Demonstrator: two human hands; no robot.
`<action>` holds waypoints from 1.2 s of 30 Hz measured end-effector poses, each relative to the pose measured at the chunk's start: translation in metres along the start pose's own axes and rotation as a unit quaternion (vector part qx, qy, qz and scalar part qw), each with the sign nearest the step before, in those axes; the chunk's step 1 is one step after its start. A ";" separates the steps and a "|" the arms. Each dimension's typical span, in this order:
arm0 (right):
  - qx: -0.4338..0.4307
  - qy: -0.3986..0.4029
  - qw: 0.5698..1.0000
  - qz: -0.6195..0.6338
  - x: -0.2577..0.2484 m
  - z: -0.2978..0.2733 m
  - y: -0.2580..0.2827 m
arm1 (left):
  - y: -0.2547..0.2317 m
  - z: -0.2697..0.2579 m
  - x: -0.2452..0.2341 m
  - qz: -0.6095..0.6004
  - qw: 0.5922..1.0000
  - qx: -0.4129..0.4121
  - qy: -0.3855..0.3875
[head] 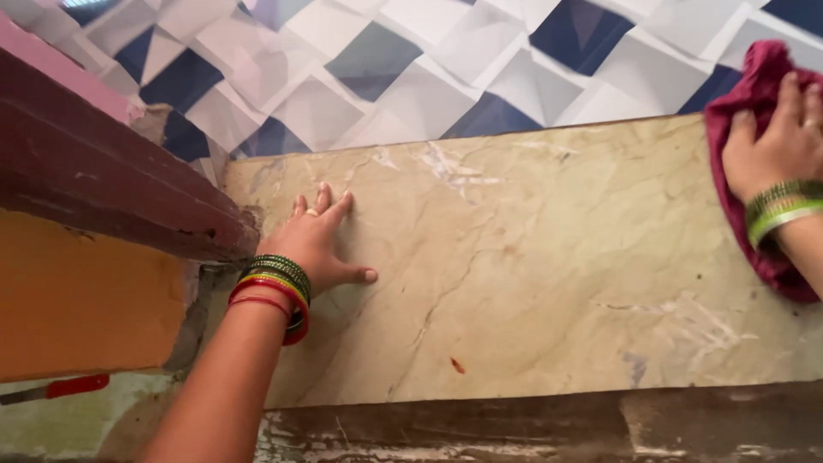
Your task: The person wrings a cloth in a bucket of water and wipes a stone threshold and a concrete floor by hand. The person picks up a rug and wipes the floor area beneath it with the cloth.
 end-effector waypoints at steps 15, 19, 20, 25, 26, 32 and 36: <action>-0.302 0.156 0.940 0.019 0.155 -0.073 0.371 | -0.002 -0.017 -0.005 -0.151 0.985 -0.066 -0.048; -0.394 0.245 0.885 0.045 0.129 -0.153 0.423 | -0.003 -0.032 0.030 -0.190 0.961 -0.121 -0.158; -0.415 0.241 0.876 0.052 0.119 -0.167 0.426 | -0.001 -0.038 0.038 -0.161 0.963 -0.103 -0.189; -0.456 0.248 0.848 0.110 0.065 -0.252 0.426 | 0.044 -0.086 0.045 -0.198 0.958 -0.095 -0.186; -0.455 0.259 0.843 0.122 0.055 -0.267 0.428 | 0.055 -0.097 0.041 -0.207 0.958 -0.125 -0.153; -0.524 0.321 0.772 0.160 0.041 -0.317 0.441 | 0.075 -0.128 0.044 -0.216 0.946 -0.161 -0.179; -0.487 0.226 0.821 0.192 0.083 -0.290 0.473 | 0.074 -0.133 0.062 -0.223 0.945 -0.116 -0.209</action>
Point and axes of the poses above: each hand's wrist, its own z-axis towards the middle knuckle, its own x-axis out of the palm, y = z × x, the point moved 2 cm from there along z, towards the middle knuckle, and after that the axes turned 7 degrees about z, right-handed, at the moved point
